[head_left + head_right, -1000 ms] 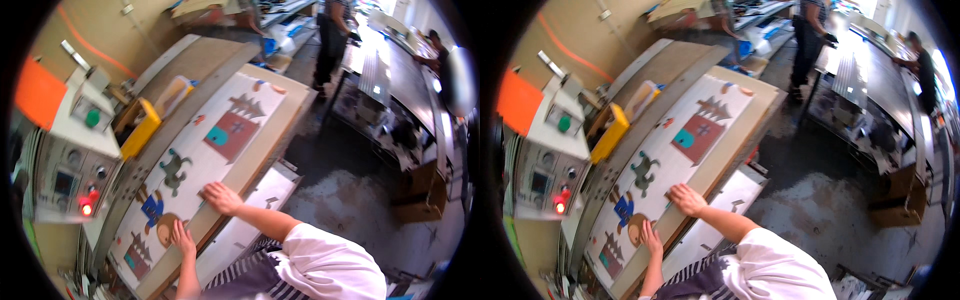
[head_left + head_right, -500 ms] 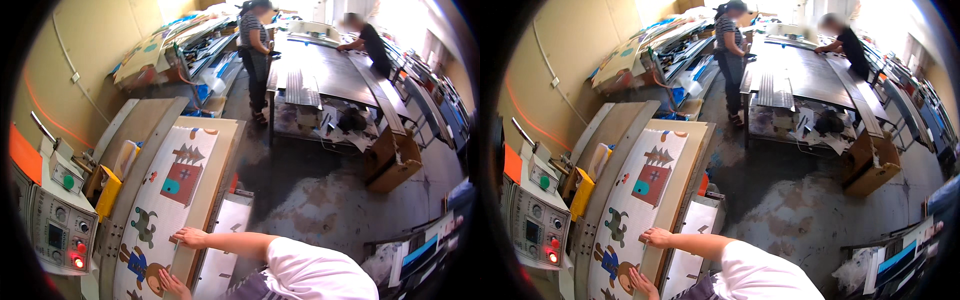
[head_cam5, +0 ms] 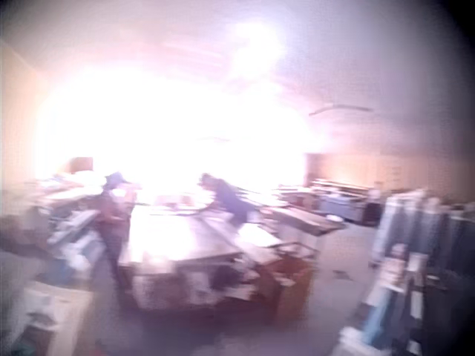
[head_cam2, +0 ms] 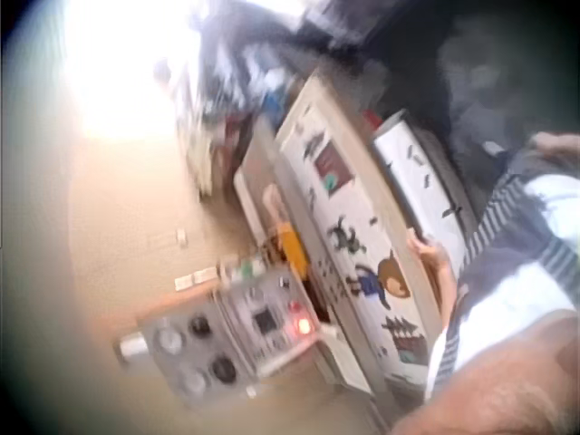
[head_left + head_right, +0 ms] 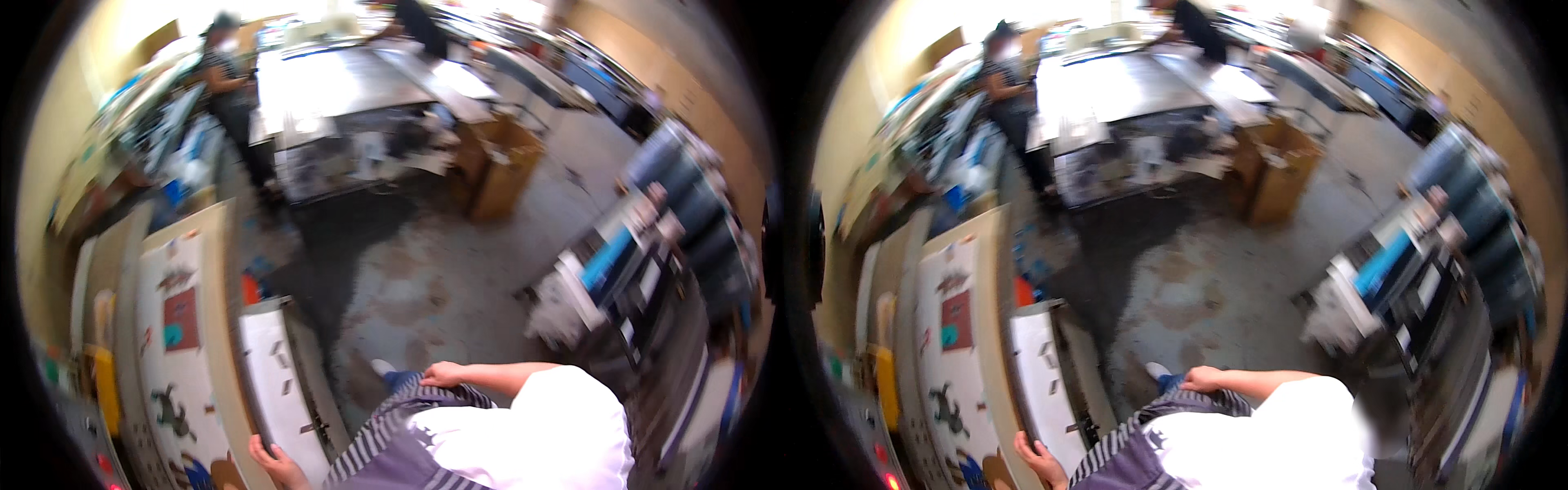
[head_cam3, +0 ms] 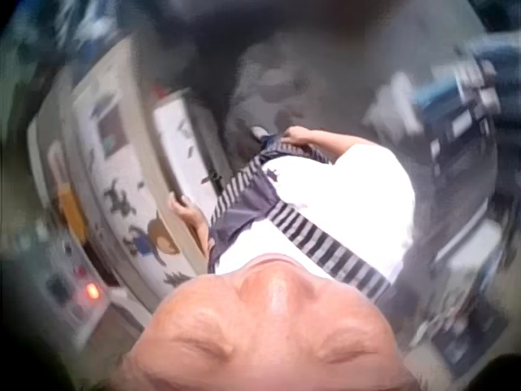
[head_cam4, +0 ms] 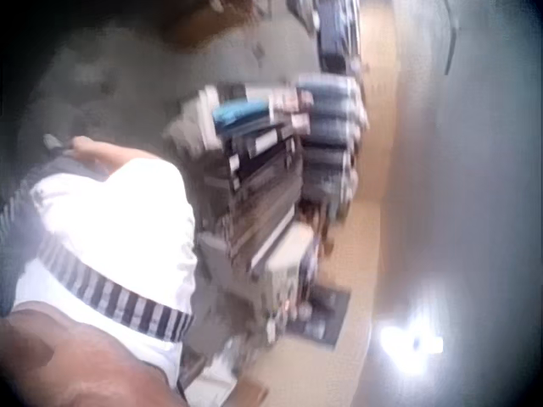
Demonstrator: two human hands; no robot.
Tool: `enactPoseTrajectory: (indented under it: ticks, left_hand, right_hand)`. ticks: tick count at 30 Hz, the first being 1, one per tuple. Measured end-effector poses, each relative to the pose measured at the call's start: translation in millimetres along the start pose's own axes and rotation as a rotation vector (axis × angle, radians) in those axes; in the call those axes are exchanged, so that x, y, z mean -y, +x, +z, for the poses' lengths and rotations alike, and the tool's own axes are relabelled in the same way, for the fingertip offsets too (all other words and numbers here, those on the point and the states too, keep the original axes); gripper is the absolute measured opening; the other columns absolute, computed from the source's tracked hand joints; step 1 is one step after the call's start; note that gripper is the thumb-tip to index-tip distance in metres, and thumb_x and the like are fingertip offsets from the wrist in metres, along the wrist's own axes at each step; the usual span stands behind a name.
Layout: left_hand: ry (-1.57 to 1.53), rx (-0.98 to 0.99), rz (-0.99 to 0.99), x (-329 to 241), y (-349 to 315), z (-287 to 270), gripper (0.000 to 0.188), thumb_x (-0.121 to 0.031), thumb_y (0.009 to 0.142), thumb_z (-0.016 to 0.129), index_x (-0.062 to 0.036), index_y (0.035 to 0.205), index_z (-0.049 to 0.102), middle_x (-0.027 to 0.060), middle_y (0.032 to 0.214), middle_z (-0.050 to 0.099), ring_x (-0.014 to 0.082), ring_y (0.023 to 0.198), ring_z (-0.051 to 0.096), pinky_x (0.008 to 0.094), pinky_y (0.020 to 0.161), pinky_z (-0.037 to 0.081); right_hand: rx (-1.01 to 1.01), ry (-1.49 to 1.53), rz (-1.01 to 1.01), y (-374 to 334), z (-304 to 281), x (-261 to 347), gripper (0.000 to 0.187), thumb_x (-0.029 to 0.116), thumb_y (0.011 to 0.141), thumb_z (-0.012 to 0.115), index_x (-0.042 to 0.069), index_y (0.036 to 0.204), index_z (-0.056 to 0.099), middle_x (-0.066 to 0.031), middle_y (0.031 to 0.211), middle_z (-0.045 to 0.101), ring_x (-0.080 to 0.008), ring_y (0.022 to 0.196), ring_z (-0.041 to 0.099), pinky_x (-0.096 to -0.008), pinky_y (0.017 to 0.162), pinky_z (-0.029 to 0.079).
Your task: The person operates a machine to process a large sheet of material with cartoon graphics, adjusting controls and feeding the sheet through rollers. They then move to a table to handle and stack multiple thin, dark metal sheets, peeling protective film from them and arranging them in piles.
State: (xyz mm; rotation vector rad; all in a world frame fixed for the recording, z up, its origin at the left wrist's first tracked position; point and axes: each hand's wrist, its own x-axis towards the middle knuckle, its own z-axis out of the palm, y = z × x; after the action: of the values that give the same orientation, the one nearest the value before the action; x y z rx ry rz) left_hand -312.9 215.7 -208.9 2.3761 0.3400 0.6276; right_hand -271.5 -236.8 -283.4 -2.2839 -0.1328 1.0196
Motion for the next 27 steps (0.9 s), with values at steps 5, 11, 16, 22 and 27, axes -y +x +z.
enactPoseTrajectory:
  ticks: [5, 11, 16, 22, 27]
  left_hand:
    - [-0.413, 0.982, -0.086, -82, -44, 99, 0.032, -0.008, 0.085, 0.055, -0.0009, 0.116, 0.058, 0.0132, 0.110, 0.062, 0.0243, 0.106, 0.057, 0.0331, 0.093, 0.042]
    - [-0.331, 1.335, -0.020, -106, -43, 170, 0.029, -0.017, 0.087, 0.064, -0.0027, 0.113, 0.062, 0.0106, 0.103, 0.068, 0.0164, 0.090, 0.065, 0.0272, 0.079, 0.050]
    - [-0.042, 1.329, 0.323, -162, -34, 224, 0.034, -0.017, 0.082, 0.068, -0.0041, 0.112, 0.062, 0.0149, 0.104, 0.065, 0.0251, 0.093, 0.066, 0.0341, 0.079, 0.052]
    - [-0.063, 1.550, 0.247, -198, -57, 326, 0.038, -0.019, 0.084, 0.066, -0.0035, 0.117, 0.059, 0.0146, 0.108, 0.066, 0.0224, 0.097, 0.065, 0.0315, 0.082, 0.051]
    - [0.241, 1.495, 0.264, -208, -50, 350, 0.035, -0.018, 0.084, 0.067, -0.0004, 0.115, 0.061, 0.0130, 0.103, 0.069, 0.0182, 0.096, 0.065, 0.0287, 0.082, 0.051]
  right_hand:
    - [-0.167, 0.232, 0.003, -42, 24, -11, 0.032, 0.025, 0.085, 0.052, 0.008, 0.109, 0.064, -0.0171, 0.105, 0.065, -0.0344, 0.099, 0.061, -0.0410, 0.087, 0.046]
    - [-0.387, 0.535, -0.010, -101, 5, -66, 0.035, 0.016, 0.083, 0.055, 0.003, 0.114, 0.061, -0.0144, 0.106, 0.066, -0.0249, 0.096, 0.063, -0.0353, 0.086, 0.048]
    - [-0.725, 0.986, -0.004, -145, -20, -125, 0.032, 0.018, 0.086, 0.059, 0.003, 0.114, 0.060, -0.0051, 0.087, 0.067, -0.0112, 0.073, 0.063, -0.0289, 0.071, 0.051]
    - [-1.251, 1.332, 0.092, -211, -61, -235, 0.028, 0.017, 0.087, 0.064, 0.002, 0.110, 0.061, -0.0035, 0.084, 0.065, -0.0107, 0.070, 0.060, -0.0269, 0.060, 0.050]
    - [-2.091, 0.559, 0.831, -317, -84, -401, 0.033, 0.013, 0.079, 0.070, 0.003, 0.108, 0.057, -0.0099, 0.083, 0.063, -0.0204, 0.074, 0.062, -0.0338, 0.070, 0.051]
